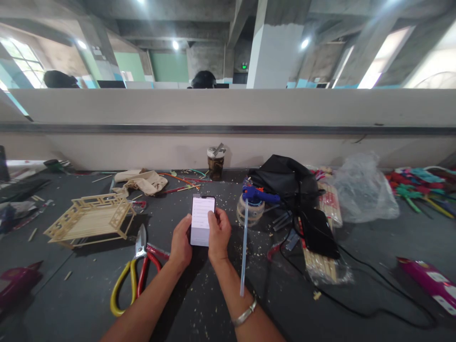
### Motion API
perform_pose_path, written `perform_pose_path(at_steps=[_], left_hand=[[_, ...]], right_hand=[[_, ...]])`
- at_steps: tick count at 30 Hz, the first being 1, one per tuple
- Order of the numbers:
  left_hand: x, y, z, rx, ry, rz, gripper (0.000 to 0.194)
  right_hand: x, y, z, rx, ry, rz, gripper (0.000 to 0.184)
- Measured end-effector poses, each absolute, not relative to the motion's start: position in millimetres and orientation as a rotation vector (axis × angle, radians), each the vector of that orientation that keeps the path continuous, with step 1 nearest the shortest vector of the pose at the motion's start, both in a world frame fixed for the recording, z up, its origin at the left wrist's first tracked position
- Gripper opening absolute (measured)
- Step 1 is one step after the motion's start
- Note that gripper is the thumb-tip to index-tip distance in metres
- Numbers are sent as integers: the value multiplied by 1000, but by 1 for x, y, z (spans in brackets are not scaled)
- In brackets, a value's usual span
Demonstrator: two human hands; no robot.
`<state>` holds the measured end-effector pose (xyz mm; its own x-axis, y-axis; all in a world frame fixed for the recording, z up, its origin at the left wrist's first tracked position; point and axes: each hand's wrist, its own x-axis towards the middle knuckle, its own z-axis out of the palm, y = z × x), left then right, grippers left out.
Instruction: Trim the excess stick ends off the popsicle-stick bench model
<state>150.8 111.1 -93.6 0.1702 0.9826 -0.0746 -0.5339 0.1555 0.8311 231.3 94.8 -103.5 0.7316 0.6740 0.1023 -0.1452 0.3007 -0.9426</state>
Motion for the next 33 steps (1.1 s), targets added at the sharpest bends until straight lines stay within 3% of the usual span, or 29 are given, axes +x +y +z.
perform_pose_path(at_steps=[33], left_hand=[[151,116,-102,763,762,1277,27]], right_hand=[[230,93,-100,-1092,-522,594,28]])
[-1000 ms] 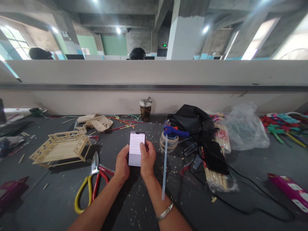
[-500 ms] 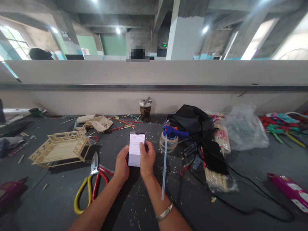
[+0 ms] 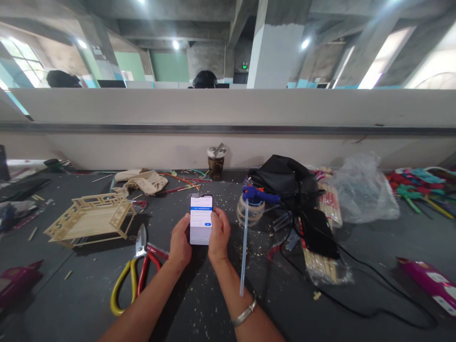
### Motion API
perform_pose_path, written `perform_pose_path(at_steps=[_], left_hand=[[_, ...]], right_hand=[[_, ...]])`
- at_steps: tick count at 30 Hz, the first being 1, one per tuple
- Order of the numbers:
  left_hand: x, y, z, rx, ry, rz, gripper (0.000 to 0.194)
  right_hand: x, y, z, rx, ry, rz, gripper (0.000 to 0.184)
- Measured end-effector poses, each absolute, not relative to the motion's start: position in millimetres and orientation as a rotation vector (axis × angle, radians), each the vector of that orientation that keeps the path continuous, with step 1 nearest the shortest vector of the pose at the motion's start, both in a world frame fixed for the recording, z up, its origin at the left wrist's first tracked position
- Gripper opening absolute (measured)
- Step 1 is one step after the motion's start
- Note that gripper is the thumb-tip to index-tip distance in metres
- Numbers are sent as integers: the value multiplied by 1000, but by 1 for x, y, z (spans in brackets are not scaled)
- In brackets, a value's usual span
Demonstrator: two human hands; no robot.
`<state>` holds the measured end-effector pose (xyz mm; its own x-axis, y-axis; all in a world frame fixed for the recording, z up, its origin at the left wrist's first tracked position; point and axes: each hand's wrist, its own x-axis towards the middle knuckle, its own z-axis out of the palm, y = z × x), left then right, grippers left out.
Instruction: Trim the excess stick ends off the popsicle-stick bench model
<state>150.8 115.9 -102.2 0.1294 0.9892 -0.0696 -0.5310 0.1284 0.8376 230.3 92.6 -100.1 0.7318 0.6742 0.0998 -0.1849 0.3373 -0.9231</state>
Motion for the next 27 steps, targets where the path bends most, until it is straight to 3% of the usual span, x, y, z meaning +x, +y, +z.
perform_pose_path(at_steps=[6,14,27], left_hand=[[150,121,-108,785,759,1279,27],[149,123,-107,678,748,1269,29],[150,123,-109,657,735,1281,29]], right_hand=[[230,91,-102,-1092,-541,645,28],[230,93,-108,-1049,-690,685,44],[229,91,-104,-946,-650,765,47]])
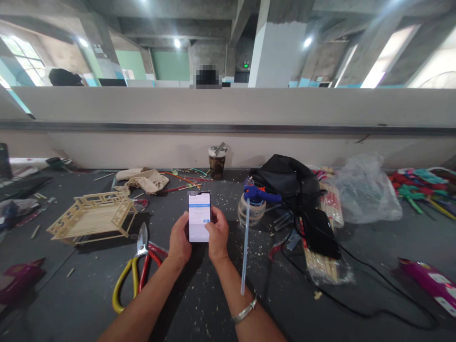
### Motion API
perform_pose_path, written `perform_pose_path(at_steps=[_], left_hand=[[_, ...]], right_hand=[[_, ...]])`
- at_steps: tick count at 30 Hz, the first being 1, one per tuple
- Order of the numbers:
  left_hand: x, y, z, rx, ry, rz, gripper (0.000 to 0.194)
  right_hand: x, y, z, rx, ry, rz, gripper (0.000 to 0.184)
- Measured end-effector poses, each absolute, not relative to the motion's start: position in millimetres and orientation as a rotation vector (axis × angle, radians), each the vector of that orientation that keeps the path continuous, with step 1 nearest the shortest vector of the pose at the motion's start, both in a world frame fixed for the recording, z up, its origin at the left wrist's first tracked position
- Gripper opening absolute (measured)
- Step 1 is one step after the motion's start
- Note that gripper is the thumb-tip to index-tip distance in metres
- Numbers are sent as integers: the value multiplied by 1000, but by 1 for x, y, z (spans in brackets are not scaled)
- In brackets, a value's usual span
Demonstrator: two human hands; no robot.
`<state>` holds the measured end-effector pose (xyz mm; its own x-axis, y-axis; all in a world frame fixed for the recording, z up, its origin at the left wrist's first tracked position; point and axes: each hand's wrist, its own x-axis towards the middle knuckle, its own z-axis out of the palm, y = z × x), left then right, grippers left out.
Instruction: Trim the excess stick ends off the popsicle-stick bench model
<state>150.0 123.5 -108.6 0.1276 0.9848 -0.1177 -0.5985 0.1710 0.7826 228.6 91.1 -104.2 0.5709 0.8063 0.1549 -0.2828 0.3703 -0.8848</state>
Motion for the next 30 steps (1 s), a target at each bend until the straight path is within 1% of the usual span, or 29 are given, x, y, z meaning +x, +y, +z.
perform_pose_path(at_steps=[14,30], left_hand=[[151,126,-115,688,739,1304,29],[150,125,-112,663,733,1292,30]], right_hand=[[230,94,-112,-895,-613,805,46],[230,94,-109,-948,-618,785,44]])
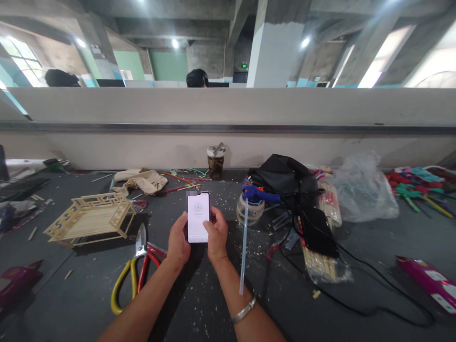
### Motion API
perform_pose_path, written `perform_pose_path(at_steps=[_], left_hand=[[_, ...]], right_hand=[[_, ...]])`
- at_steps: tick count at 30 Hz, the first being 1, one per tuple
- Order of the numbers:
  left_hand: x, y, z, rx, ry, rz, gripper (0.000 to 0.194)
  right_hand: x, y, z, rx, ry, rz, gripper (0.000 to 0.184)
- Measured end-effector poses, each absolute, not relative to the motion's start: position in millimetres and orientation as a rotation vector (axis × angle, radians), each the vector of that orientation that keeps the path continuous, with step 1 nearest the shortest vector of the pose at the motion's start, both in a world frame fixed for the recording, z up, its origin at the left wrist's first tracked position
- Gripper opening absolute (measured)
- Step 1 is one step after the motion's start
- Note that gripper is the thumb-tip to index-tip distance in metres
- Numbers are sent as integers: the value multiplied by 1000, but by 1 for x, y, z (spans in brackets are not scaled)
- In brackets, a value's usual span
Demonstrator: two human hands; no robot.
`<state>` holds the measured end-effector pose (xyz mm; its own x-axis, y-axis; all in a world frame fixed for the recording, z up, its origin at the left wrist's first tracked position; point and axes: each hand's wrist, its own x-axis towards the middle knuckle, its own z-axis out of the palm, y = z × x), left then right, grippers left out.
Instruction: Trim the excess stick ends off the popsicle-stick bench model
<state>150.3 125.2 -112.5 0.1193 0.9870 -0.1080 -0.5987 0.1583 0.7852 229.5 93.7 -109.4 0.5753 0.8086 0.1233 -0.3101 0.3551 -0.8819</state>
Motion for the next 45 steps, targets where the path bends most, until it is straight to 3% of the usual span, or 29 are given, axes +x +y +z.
perform_pose_path(at_steps=[25,45], left_hand=[[145,124,-102,625,697,1262,35],[146,124,-99,551,588,1146,36]], right_hand=[[227,94,-114,-1077,-823,566,45],[236,90,-120,-1106,-944,603,49]])
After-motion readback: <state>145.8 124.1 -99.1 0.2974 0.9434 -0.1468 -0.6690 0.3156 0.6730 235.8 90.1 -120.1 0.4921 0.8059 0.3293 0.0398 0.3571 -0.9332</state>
